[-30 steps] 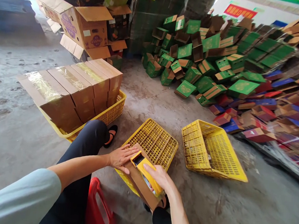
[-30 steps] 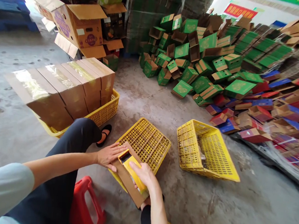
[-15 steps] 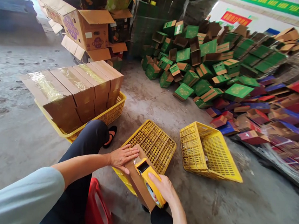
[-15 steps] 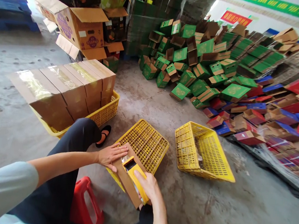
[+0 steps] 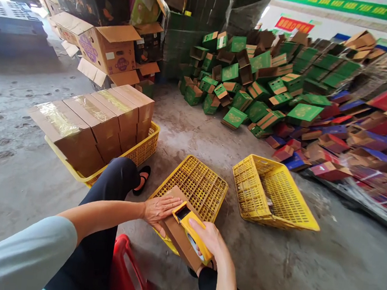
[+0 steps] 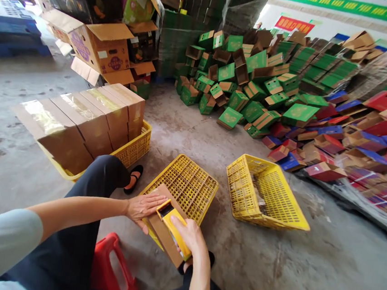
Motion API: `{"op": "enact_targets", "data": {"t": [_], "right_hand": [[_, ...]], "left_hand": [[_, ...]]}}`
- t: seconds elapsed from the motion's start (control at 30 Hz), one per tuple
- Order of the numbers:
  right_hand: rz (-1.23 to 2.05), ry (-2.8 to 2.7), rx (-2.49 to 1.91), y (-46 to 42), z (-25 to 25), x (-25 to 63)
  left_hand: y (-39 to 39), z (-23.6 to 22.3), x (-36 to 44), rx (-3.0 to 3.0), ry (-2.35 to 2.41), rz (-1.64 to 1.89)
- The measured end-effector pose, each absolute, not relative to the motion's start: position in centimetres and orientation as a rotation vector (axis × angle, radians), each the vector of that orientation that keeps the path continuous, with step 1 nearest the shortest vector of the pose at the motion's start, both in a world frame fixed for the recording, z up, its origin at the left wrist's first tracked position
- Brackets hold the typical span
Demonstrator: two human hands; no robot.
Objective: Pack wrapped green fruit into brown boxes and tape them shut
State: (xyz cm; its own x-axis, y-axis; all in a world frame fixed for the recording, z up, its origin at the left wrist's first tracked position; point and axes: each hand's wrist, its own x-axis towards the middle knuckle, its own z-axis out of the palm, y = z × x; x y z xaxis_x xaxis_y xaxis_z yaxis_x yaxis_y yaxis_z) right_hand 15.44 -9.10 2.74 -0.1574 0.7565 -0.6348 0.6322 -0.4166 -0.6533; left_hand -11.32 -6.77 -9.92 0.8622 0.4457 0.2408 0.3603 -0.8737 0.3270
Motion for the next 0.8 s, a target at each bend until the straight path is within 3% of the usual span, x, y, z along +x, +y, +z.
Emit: {"op": "enact_targets", "data": {"t": [0.27,0.8], "right_hand": [[1.776,-1.6,-1.985,-8.6,3.4,15.7],[1.672,-1.615,-2.102,-10.1,3.9,17.1]], "left_hand": [[-6.6,-10.5,-11.3,2.793,0.637,0.414],[-6.5,-11.6,-11.4,2.855,0.642,0.439]]}}
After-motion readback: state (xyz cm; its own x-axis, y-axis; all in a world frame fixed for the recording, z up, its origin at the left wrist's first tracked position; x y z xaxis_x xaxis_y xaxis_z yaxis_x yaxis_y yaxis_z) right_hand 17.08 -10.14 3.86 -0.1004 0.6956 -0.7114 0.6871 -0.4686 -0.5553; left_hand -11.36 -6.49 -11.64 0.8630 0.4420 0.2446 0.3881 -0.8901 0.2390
